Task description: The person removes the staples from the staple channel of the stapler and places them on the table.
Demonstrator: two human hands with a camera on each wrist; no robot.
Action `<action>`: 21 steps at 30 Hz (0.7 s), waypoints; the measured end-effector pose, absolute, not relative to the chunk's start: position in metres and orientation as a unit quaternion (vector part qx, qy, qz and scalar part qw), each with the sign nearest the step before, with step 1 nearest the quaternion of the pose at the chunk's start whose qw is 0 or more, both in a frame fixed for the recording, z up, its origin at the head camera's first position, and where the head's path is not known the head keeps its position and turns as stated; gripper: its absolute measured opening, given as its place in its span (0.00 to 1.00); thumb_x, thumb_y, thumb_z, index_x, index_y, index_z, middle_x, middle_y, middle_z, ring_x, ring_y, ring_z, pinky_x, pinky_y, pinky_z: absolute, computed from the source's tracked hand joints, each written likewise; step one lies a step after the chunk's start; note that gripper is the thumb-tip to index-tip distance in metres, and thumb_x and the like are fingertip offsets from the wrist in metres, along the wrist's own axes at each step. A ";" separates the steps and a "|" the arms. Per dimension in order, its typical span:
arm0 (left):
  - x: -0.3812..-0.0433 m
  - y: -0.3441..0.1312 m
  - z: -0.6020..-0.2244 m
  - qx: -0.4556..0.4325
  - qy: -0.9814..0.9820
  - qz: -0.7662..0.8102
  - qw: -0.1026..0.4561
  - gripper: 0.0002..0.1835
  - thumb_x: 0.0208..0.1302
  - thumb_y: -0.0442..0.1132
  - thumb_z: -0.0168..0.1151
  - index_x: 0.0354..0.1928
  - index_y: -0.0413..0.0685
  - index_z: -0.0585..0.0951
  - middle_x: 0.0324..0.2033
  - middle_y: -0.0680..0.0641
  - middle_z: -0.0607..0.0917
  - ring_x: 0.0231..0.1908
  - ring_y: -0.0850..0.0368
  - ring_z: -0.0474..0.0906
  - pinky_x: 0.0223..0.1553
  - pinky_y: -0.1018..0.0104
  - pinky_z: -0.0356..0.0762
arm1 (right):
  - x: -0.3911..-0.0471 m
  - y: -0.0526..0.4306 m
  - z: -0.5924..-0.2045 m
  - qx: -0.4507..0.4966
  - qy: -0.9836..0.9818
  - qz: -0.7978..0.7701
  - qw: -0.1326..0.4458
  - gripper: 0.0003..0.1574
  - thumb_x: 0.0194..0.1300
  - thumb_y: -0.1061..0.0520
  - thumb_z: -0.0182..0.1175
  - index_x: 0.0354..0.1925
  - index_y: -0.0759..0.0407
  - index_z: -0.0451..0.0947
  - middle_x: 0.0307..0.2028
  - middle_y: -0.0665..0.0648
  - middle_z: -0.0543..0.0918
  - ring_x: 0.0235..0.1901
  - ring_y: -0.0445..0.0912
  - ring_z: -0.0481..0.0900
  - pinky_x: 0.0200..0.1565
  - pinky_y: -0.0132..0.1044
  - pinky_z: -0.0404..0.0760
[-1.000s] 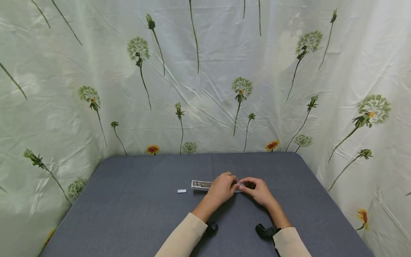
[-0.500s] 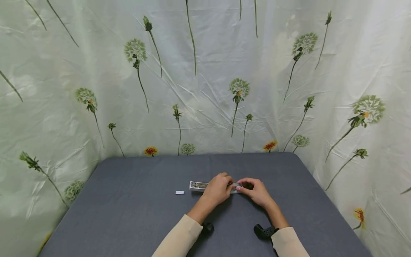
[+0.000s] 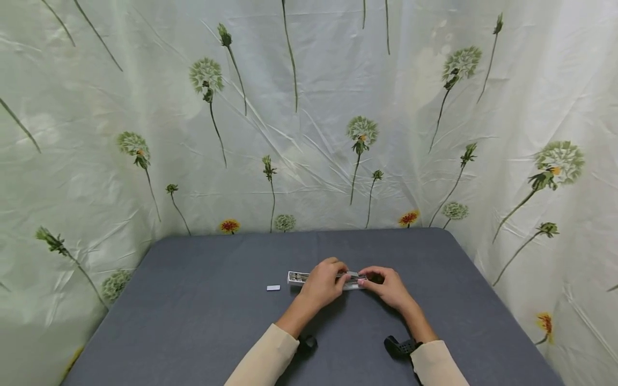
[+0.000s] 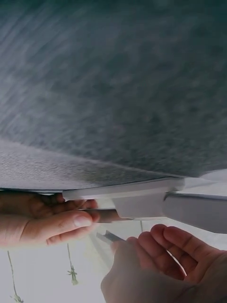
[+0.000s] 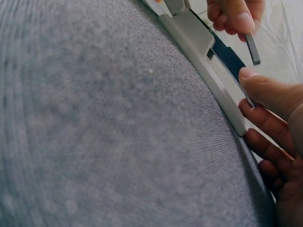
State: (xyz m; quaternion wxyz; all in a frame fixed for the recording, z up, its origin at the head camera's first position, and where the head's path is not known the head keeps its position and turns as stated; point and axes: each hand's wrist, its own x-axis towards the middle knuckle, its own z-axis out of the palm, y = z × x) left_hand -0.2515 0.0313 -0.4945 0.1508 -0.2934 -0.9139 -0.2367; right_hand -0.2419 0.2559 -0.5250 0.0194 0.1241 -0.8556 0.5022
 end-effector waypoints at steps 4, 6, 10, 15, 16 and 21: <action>-0.250 0.026 -0.494 -0.290 -0.911 -0.248 0.154 0.07 0.70 0.45 0.68 0.44 0.53 0.89 0.39 0.53 0.86 0.38 0.60 0.83 0.40 0.66 0.83 | -0.241 0.256 -0.525 0.119 -0.859 0.498 0.017 0.16 0.66 0.50 0.72 0.49 0.55 0.87 0.42 0.57 0.89 0.34 0.40 0.80 0.37 0.32 0.78; -0.249 0.024 -0.493 -0.291 -0.909 -0.254 0.155 0.07 0.70 0.45 0.68 0.44 0.53 0.89 0.39 0.53 0.86 0.38 0.60 0.83 0.41 0.67 0.83 | -0.240 0.255 -0.525 0.119 -0.858 0.499 0.018 0.16 0.66 0.50 0.72 0.49 0.55 0.87 0.42 0.57 0.89 0.34 0.40 0.80 0.37 0.32 0.78; -0.248 0.019 -0.489 -0.290 -0.906 -0.267 0.156 0.07 0.71 0.46 0.67 0.44 0.53 0.89 0.39 0.53 0.87 0.38 0.61 0.83 0.40 0.68 0.82 | -0.239 0.253 -0.523 0.115 -0.864 0.489 0.025 0.15 0.67 0.54 0.71 0.49 0.58 0.87 0.42 0.59 0.89 0.33 0.41 0.80 0.36 0.32 0.77; -0.246 0.012 -0.482 -0.291 -0.900 -0.282 0.162 0.08 0.71 0.45 0.67 0.43 0.52 0.89 0.40 0.53 0.87 0.40 0.60 0.84 0.43 0.67 0.83 | -0.240 0.252 -0.523 0.106 -0.870 0.480 0.027 0.15 0.67 0.57 0.70 0.50 0.62 0.86 0.42 0.61 0.88 0.34 0.43 0.80 0.37 0.32 0.77; -0.246 0.010 -0.482 -0.290 -0.899 -0.284 0.163 0.08 0.71 0.45 0.67 0.43 0.52 0.89 0.40 0.53 0.87 0.40 0.60 0.84 0.43 0.66 0.83 | -0.241 0.252 -0.524 0.106 -0.871 0.479 0.028 0.15 0.67 0.57 0.70 0.50 0.62 0.86 0.42 0.62 0.88 0.34 0.44 0.80 0.37 0.32 0.77; -0.245 0.001 -0.479 -0.280 -0.900 -0.292 0.162 0.07 0.71 0.45 0.67 0.44 0.52 0.89 0.40 0.53 0.87 0.40 0.60 0.84 0.42 0.66 0.83 | -0.242 0.254 -0.525 0.112 -0.871 0.477 0.031 0.16 0.66 0.52 0.71 0.50 0.57 0.87 0.42 0.57 0.89 0.34 0.39 0.79 0.37 0.32 0.76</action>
